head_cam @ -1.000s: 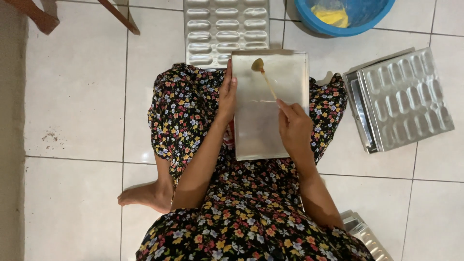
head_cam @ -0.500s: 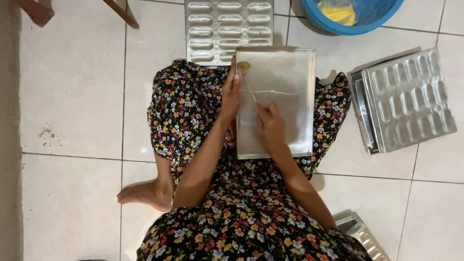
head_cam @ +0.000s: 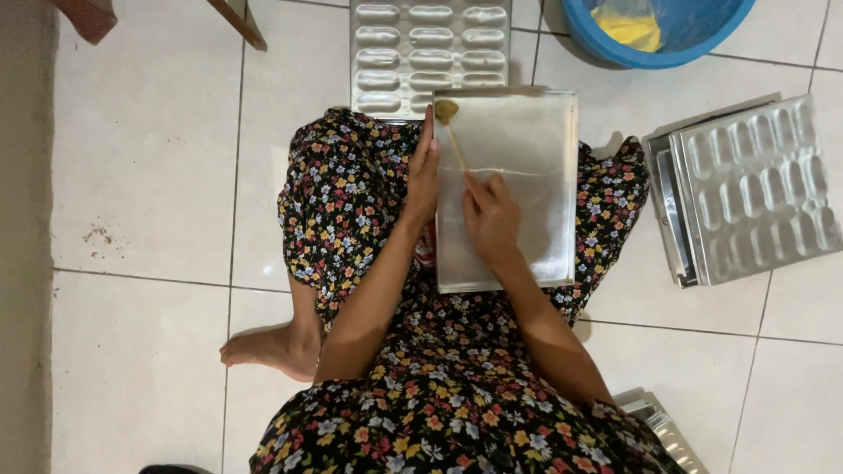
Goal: Wiping a baking tray with a cloth and then applying grease to the surface using a brush.
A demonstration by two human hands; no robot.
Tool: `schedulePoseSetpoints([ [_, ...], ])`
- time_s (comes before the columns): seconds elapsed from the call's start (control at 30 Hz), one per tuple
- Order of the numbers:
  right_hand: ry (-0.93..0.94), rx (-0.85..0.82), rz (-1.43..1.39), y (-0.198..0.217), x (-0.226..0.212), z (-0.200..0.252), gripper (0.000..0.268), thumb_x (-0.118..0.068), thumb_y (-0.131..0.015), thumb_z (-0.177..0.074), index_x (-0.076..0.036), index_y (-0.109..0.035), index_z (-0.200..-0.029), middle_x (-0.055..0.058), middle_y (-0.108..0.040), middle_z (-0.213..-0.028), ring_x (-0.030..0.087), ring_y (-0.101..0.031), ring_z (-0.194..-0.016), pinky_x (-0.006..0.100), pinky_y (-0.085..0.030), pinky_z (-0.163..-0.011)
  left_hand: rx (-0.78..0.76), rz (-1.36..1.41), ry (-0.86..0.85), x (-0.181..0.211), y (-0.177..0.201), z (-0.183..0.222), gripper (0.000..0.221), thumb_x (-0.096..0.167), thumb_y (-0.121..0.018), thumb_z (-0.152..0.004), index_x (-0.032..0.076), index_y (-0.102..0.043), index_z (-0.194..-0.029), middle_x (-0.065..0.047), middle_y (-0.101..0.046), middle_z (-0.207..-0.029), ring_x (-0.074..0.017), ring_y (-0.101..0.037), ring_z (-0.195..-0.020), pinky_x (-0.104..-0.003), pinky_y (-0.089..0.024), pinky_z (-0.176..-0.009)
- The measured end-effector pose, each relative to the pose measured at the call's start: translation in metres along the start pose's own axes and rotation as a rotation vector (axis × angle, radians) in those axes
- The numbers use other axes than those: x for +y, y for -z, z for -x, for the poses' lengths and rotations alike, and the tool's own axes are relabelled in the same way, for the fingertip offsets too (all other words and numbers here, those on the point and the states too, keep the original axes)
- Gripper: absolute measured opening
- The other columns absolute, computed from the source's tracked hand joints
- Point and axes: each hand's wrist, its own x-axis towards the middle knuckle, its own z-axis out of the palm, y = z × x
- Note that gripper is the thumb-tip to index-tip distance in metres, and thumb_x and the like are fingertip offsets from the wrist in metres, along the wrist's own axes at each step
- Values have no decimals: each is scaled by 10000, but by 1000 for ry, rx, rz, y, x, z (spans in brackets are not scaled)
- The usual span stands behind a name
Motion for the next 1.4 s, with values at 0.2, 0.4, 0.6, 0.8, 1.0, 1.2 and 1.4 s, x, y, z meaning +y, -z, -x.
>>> schedulePoseSetpoints([
  [0.2,6,-94,95,13,0,50,225,-162,-704,-964,-142,-778,-1176,-2,-548,-847,242,-688,-702,295,-539,-575,64,2,0,15,-4,-8,516,304,-415,-1166,153,-336,-1653,-80,-668,-977,-144,-550,-863,-284,-496,-897],
  [0.4,180,-329,285,110,-50,108,112,-101,-699,-952,-84,-757,-1047,34,-521,-790,149,-614,-619,248,-520,-558,36,1,-38,11,8,-15,575,398,-442,-1181,156,-301,-1683,-47,-245,-1738,-233,-221,-1604,-421,-198,-1311],
  [0.6,-24,-27,-127,28,6,4,151,-46,-701,-982,-6,-769,-1111,56,-491,-755,246,-613,-609,300,-496,-553,10,-26,-36,23,-2,-6,545,347,-425,-1188,173,-287,-1686,-27,-236,-1741,-222,-215,-1602,-413,-189,-1318],
  [0.8,-37,-99,-108,32,3,27,263,-73,-725,-932,-8,-763,-1183,136,-544,-817,334,-643,-685,392,-523,-580,8,-50,-36,20,9,-10,523,285,-416,-1187,179,-289,-1683,-23,-250,-1734,-209,-199,-1595,-423,-201,-1317],
  [1.0,-27,-208,68,92,-27,131,338,-116,-690,-960,-130,-745,-1294,13,-593,-931,200,-677,-668,277,-545,-533,18,-19,-79,6,13,-13,511,318,-438,-1192,210,-330,-1679,-4,-288,-1727,-196,-246,-1594,-404,-233,-1309],
  [1.2,3,3,-25,37,1,17,174,-34,-697,-986,14,-758,-1141,79,-544,-826,265,-644,-625,305,-520,-554,19,-48,-62,25,0,-4,497,230,-417,-1187,147,-322,-1667,-58,-279,-1723,-233,-219,-1593,-438,-181,-1326],
  [1.4,-31,-24,5,52,-4,31,181,-54,-664,-1018,-8,-759,-1164,37,-526,-819,204,-626,-591,289,-523,-547,50,-102,-64,30,6,-11,479,145,-397,-1178,130,-348,-1655,-68,-319,-1703,-240,-239,-1579,-447,-183,-1329],
])
